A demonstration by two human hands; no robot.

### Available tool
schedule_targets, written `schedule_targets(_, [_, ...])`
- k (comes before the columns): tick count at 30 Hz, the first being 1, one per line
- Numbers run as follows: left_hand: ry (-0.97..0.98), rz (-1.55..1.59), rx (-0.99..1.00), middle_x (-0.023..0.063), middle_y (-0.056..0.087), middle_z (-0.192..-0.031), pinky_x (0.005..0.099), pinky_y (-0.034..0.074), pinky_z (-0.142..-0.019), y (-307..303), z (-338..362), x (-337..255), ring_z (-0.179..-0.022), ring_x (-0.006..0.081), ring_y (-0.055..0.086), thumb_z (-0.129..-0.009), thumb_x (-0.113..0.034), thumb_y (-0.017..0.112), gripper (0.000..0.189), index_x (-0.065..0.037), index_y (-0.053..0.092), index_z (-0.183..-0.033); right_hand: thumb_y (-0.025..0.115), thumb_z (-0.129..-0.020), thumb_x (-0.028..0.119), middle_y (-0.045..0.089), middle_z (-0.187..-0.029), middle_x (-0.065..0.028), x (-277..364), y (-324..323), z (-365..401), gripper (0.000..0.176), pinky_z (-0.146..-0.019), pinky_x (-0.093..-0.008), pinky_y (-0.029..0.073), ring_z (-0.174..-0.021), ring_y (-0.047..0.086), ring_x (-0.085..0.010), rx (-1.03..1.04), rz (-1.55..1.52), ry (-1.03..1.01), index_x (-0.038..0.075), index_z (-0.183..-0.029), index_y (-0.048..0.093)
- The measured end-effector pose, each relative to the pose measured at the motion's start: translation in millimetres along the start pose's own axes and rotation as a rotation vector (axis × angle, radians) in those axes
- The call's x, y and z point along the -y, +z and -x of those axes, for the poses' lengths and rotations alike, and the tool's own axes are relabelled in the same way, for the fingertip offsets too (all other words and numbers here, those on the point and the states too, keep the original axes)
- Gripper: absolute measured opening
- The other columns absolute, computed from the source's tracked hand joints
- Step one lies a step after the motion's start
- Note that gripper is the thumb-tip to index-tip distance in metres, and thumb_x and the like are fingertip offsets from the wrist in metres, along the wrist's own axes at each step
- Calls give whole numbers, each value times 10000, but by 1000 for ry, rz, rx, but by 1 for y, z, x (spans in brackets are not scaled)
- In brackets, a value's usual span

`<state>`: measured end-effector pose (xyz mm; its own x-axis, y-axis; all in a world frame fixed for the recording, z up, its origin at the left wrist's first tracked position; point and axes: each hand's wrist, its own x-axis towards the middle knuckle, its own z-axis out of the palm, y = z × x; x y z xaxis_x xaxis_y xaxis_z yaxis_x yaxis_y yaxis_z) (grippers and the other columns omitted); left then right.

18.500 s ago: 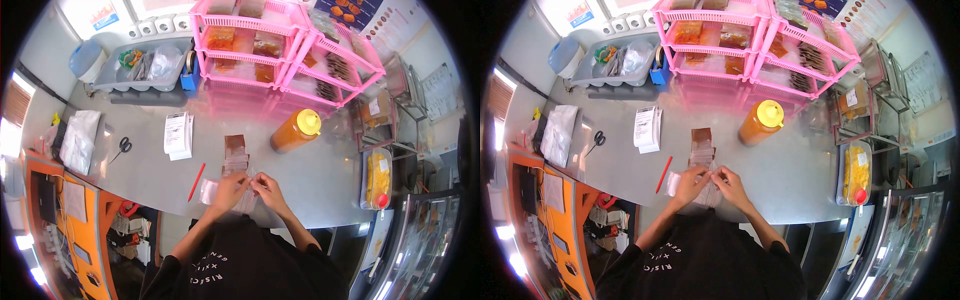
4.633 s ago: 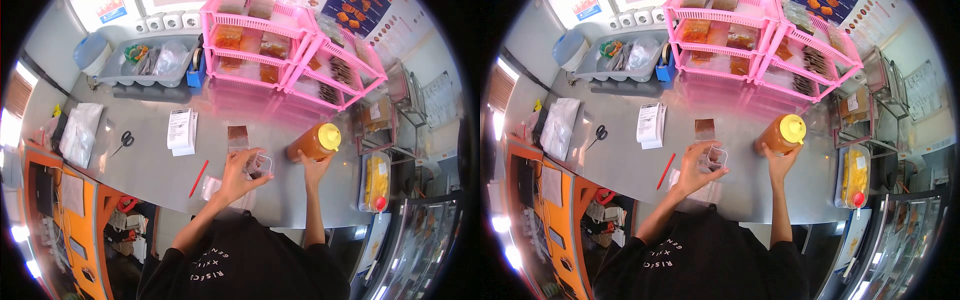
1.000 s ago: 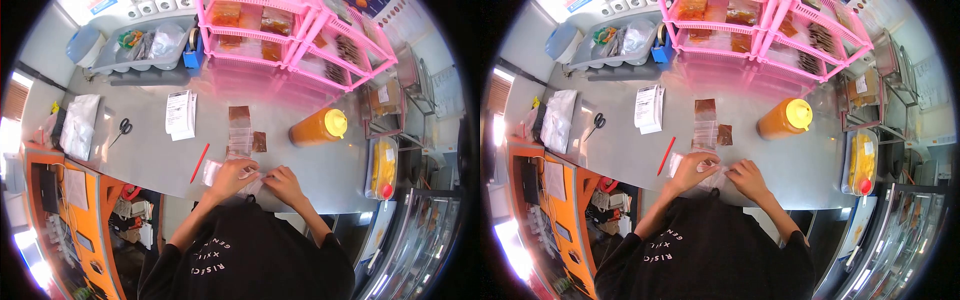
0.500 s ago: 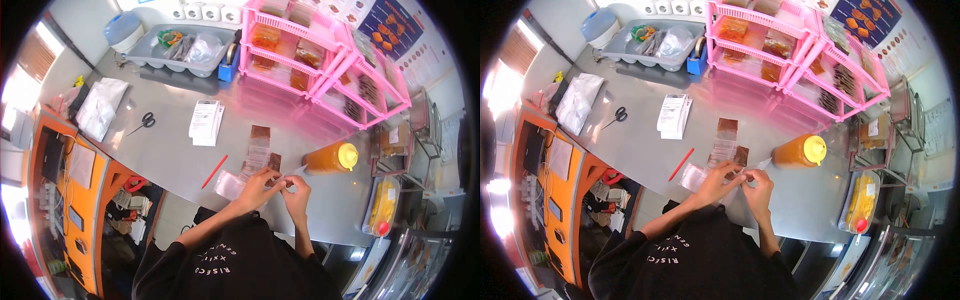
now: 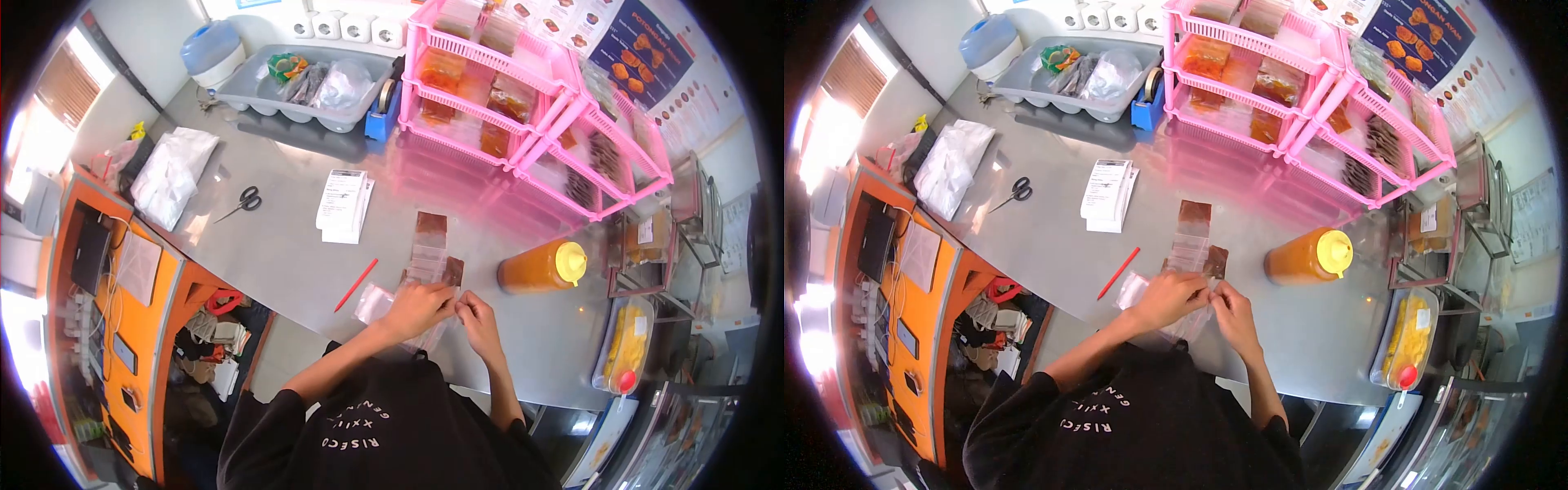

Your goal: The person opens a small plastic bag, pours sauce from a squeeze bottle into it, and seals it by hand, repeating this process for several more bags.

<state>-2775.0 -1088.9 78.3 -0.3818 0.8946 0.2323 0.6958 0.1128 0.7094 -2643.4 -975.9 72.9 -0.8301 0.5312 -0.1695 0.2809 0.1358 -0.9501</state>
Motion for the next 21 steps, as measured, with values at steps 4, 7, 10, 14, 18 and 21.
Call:
schedule_targets(4, [54, -125, 4, 74, 599, -649, 416, 439, -664, -4, -2, -4, -621, 278, 598, -762, -182, 632, 153, -58, 601, -677, 561, -833, 154, 551, -689, -116, 24, 6, 4, 133, -596, -423, 416, -653, 526, -309, -148, 535, -260, 50, -761, 520])
schedule_targets(7, [38, -164, -51, 68, 596, -625, 381, 412, -673, -13, -9, -13, -592, 254, 587, -742, -179, 651, 151, -73, 599, -649, 572, -817, 156, 545, -676, -108, 43, 4, 2, 149, -590, -445, 413, -656, 520, -320, -283, 745, -295, 52, -740, 498])
schedule_targets(10, [7, -303, -127, 71, 598, -615, 349, 385, -666, -24, -14, -13, -539, 254, 559, -726, -176, 668, 157, -75, 593, -633, 583, -804, 143, 550, -671, -98, 47, -3, 0, 162, -575, -436, 408, -658, 521, -313, -321, 800, -288, 50, -719, 481])
schedule_targets(14, [109, -211, 4, 54, 640, -872, 366, 400, -728, -53, -23, -19, -863, 238, 564, -717, -219, 727, 228, -100, 625, -883, 579, -823, 112, 513, -640, -86, 54, -20, 3, 167, -544, -365, 402, -617, 509, -234, -254, 598, -301, 42, -710, 478])
schedule_targets(18, [283, 69, -76, 131, 499, -1173, 414, 408, -855, -42, -34, -35, -1032, 293, 490, -635, -258, 802, 612, -82, 511, -1144, 561, -872, 114, 456, -624, -23, 52, -28, 1, 198, -551, -285, 384, -608, 449, -101, -32, -55, -71, 28, -717, 472])
schedule_targets(21, [261, 246, 24, 160, 438, -1139, 433, 405, -877, -17, -28, -26, -993, 318, 485, -609, -266, 803, 750, -42, 430, -1219, 561, -885, 112, 442, -633, 13, 52, -26, 4, 208, -568, -257, 374, -619, 419, -60, 27, -220, -46, 21, -722, 468])
